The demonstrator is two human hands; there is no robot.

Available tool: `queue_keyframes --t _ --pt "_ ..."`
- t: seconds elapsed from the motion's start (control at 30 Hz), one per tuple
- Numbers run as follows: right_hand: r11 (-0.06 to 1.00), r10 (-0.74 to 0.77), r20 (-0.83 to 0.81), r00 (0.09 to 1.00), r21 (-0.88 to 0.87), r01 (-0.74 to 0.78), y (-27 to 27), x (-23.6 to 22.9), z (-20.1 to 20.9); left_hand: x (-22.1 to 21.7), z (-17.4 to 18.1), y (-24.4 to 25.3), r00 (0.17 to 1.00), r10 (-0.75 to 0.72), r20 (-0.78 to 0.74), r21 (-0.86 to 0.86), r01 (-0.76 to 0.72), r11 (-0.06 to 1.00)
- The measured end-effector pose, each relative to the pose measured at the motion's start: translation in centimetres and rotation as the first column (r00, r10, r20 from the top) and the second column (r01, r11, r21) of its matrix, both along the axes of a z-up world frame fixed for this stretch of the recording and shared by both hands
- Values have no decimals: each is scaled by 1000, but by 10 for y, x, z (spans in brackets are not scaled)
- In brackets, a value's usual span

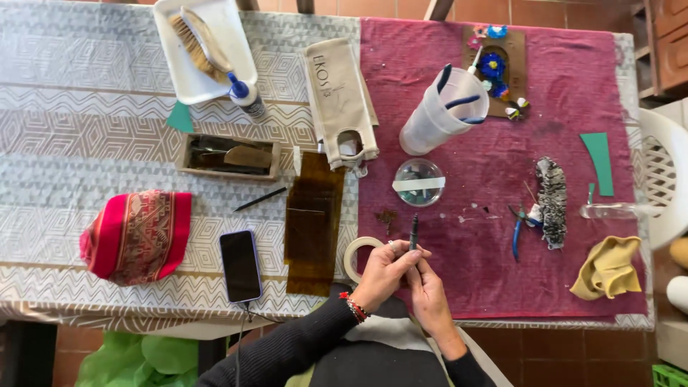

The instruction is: Assembling a mosaic art piece using glass shards, tape, and markers on a workshop table.

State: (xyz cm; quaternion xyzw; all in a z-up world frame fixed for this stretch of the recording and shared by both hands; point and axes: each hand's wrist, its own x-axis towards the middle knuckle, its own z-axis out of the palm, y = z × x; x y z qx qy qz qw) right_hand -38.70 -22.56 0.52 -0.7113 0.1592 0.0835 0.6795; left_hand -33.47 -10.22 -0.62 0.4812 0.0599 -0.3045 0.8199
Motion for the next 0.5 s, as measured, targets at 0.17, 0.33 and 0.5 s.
queue_keyframes --t 0.17,0.33,0.5 --pt "996 -28 -97 995 76 36 -14 -22 -50 -6 -7 -5 987 -88 137 8 88 996" --pt "955 218 -57 974 -191 -225 -58 -6 -23 4 2 -10 993 65 95 -26 -63 998" --pt "678 -216 114 970 -697 233 -217 31 -101 18 -4 -12 973 58 225 215 -107 971"
